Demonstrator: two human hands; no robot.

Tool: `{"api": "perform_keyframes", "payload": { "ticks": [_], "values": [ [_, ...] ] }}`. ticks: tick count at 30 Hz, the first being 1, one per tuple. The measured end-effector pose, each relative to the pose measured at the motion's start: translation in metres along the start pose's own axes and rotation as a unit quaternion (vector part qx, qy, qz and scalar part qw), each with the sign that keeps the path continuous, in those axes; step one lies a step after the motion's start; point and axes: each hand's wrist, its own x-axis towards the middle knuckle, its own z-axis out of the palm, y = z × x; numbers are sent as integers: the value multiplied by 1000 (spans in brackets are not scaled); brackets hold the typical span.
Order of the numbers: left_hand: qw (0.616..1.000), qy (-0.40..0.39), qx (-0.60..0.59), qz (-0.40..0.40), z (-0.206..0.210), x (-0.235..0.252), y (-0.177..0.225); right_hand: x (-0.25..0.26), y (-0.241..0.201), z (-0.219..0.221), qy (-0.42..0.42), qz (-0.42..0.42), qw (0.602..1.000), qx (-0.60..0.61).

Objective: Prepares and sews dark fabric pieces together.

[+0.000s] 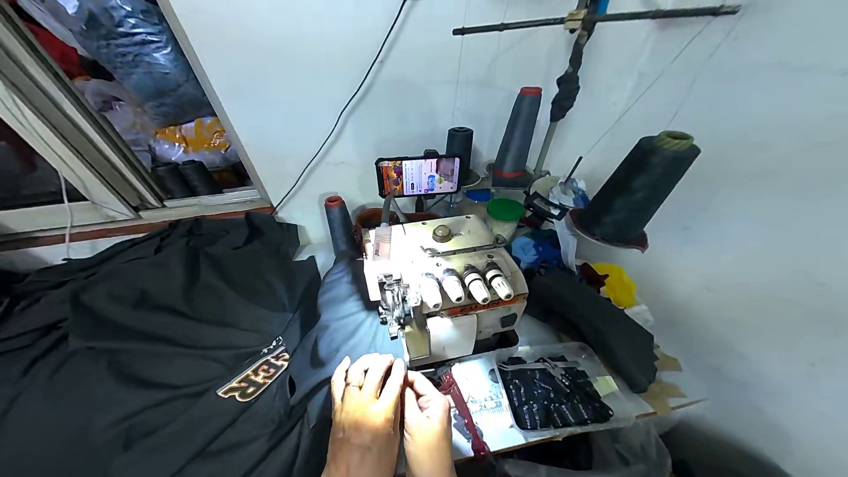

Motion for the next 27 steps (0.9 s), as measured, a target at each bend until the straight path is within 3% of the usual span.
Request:
{"api": "perform_keyframes", "payload": {
  "ticks": [7,14,20,27],
  "values": [
    [991,-40,-124,-35,6,17,-46,-11,18,-5,-114,21,991,-74],
    [979,-40,-159,-123,15,49,-75,-15,35,-14,-176,-56,977,-104],
    [978,-16,-131,-162,-2,33,-76,-17,36,-13,-185,-50,978,-85],
    [961,36,-185,-200,-27,-16,-71,-20,36,-11,-180,-39,978,-95]
  ]
}}
